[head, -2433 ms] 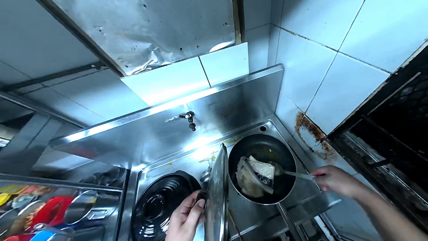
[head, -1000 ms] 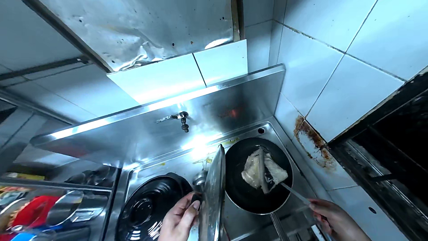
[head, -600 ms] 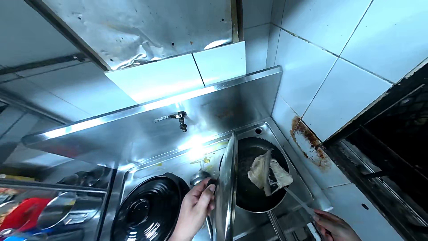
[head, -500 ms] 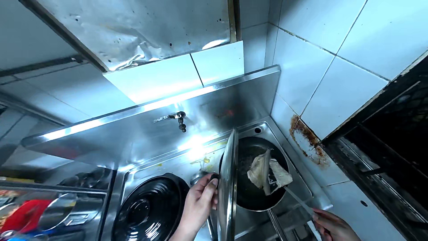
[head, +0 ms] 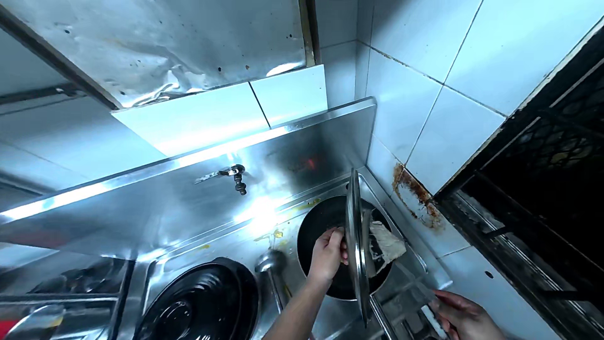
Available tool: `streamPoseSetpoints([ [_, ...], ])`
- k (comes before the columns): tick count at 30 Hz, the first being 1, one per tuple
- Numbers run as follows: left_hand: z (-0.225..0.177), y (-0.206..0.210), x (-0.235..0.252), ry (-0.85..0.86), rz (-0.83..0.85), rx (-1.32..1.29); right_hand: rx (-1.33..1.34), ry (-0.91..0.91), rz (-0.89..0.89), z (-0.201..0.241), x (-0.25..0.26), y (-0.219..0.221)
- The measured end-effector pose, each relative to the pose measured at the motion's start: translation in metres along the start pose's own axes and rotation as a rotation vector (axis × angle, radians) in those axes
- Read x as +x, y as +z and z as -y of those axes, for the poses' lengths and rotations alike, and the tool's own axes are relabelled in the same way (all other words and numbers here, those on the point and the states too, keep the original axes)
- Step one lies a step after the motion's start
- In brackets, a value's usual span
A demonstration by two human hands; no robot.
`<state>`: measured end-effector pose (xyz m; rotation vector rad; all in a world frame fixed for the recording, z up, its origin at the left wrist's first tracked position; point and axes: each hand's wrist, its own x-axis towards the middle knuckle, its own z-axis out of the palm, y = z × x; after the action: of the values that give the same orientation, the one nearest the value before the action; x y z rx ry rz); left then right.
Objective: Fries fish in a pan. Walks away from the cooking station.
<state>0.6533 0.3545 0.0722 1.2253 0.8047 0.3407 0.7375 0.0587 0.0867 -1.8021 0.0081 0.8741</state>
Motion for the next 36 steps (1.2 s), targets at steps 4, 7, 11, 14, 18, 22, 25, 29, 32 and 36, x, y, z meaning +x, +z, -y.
streamPoseSetpoints([
  [4,0.003,0.009,0.005,-0.001,0.065,-0.100,-0.240,-0.059,-0.059,0.036,-0.018,0.005],
  [7,0.006,0.002,0.010,0.005,0.070,-0.107,-0.454,-0.077,-0.079,0.058,-0.020,0.022],
  [11,0.016,-0.033,0.020,-0.022,0.028,-0.073,-0.756,-0.038,-0.057,0.074,-0.014,0.075],
  [14,0.025,-0.050,0.028,-0.060,0.027,-0.046,-0.893,0.002,-0.069,0.075,-0.011,0.106],
  [18,0.036,-0.059,0.028,-0.087,0.042,-0.021,-0.832,0.012,-0.087,0.070,-0.008,0.112],
  [22,0.023,-0.067,0.022,-0.065,0.030,0.034,-0.744,0.024,-0.082,0.071,-0.005,0.109],
  [25,0.015,-0.074,0.020,-0.074,0.014,0.025,-0.688,0.014,-0.057,0.068,-0.008,0.113],
  [29,0.026,-0.071,0.018,-0.089,0.003,-0.005,-0.810,0.013,-0.084,0.052,-0.011,0.109],
  [32,0.024,-0.077,0.011,-0.073,-0.022,0.015,-0.845,-0.010,-0.093,0.034,-0.013,0.097],
  [36,0.003,-0.097,-0.001,-0.049,-0.084,0.058,-0.916,0.007,-0.074,0.019,-0.028,0.094],
])
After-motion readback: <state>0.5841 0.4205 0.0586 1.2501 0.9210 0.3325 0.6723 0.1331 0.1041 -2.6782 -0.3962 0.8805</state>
